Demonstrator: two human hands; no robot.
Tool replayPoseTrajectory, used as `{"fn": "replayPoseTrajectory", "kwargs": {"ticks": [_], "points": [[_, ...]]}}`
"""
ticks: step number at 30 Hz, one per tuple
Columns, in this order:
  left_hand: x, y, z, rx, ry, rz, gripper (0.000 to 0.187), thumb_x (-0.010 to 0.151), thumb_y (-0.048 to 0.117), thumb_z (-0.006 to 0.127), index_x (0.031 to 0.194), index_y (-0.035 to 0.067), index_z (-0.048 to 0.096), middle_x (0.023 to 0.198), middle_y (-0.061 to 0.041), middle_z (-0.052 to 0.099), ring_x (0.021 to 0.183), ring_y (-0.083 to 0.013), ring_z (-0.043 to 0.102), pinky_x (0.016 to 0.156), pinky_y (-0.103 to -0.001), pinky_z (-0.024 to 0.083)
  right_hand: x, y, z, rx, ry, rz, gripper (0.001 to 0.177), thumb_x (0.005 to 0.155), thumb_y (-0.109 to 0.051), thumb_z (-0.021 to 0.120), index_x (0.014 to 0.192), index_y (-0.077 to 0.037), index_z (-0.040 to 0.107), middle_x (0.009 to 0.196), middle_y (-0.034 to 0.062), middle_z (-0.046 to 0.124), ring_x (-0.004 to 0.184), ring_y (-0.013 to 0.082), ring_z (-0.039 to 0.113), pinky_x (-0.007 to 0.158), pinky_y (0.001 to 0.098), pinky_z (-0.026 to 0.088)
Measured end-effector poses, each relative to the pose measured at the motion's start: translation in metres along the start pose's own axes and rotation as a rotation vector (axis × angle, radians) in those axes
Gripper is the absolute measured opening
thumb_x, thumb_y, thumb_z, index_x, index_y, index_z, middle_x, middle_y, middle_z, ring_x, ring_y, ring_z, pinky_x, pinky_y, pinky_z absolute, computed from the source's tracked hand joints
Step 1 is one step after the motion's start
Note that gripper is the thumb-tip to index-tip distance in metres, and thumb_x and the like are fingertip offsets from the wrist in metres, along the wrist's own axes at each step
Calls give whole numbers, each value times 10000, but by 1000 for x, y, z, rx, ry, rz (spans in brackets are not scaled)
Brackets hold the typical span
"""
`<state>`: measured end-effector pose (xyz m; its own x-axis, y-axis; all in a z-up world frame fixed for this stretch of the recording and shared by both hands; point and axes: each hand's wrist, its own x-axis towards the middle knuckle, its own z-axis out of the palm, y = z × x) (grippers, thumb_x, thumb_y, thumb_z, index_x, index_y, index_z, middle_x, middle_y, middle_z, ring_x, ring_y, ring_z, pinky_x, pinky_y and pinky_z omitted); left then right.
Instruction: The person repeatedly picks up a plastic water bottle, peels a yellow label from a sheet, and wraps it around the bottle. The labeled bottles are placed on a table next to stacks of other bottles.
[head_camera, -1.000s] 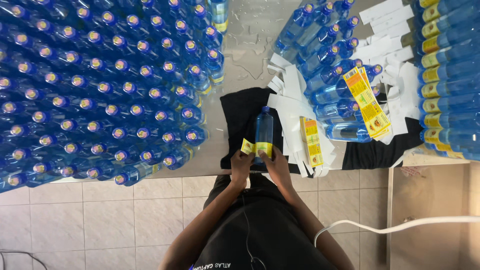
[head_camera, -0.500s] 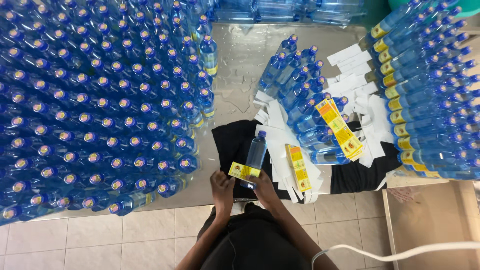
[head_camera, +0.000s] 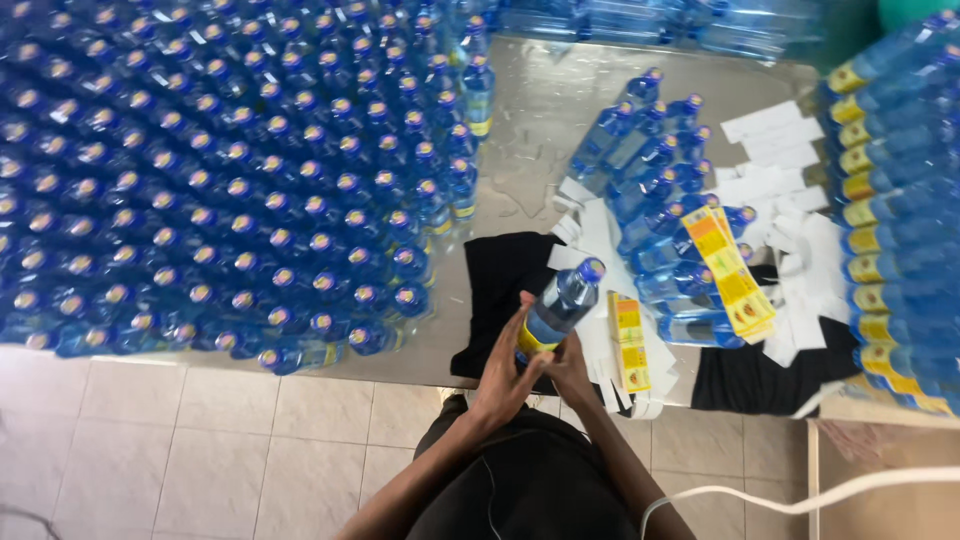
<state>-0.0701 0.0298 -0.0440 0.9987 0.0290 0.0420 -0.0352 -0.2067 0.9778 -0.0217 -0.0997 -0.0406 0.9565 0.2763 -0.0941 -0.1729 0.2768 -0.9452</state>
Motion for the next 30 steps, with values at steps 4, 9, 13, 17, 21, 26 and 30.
{"fn": "replayPoseTrajectory", "kwargs": {"ticks": [4,9,13,17,21,26,30], "points": [[3,-11,-2,-127,12,-135,948,931,373,876,1669,4,408,1655,-253,482,1567,-453,425,1305,-549,330,-4,14,-18,-153,-134,-11,874,806,-132,913,1570,-36,500,1462,218,661,1309,303,646,1063,483,575],[4,-39,-17,-173,45,-328,938,773,432,999,1584,176,603,1534,-44,670,1493,-243,577,1278,-412,421,-8,104,-69,-267,-205,-18,946,769,44,911,1601,-44,470,1464,203,638,1311,283,600,1079,481,532],[10,-62,-28,-93,156,-400,926,716,452,1026,1530,228,647,1524,-71,684,1495,-270,571,1265,-428,424,22,89,-36,-843,-154,-174,802,786,-225,918,1440,79,568,1322,343,590,1283,554,591,1145,620,479],[24,-53,-49,13,131,-388,1183,799,501,952,1732,116,335,1746,-269,365,1624,-430,338,1356,-537,283,71,95,-11,-937,-195,-166,659,828,-223,903,1391,-2,640,1278,220,668,1266,444,637,1117,508,519],[7,-40,-68,64,82,-348,1123,965,552,805,1771,63,195,1774,-309,267,1646,-447,267,1356,-553,242,137,154,-4,-907,-197,-238,671,804,-239,942,1348,23,649,1309,246,642,1279,490,596,1121,578,497],[6,-33,-90,-281,-76,-632,998,983,583,579,1780,207,111,1881,11,92,1726,-196,125,1351,-388,201,187,169,30,-951,-162,-244,582,868,-301,852,1336,-58,606,1265,203,599,1189,397,566,994,490,485],[20,-79,-64,-774,-64,-635,832,1094,459,466,1761,112,110,1856,-98,133,1713,-240,127,1379,-417,191,181,163,45,-830,-114,-296,620,965,-304,795,1476,-86,519,1318,195,534,1233,377,514,928,480,533]]}}
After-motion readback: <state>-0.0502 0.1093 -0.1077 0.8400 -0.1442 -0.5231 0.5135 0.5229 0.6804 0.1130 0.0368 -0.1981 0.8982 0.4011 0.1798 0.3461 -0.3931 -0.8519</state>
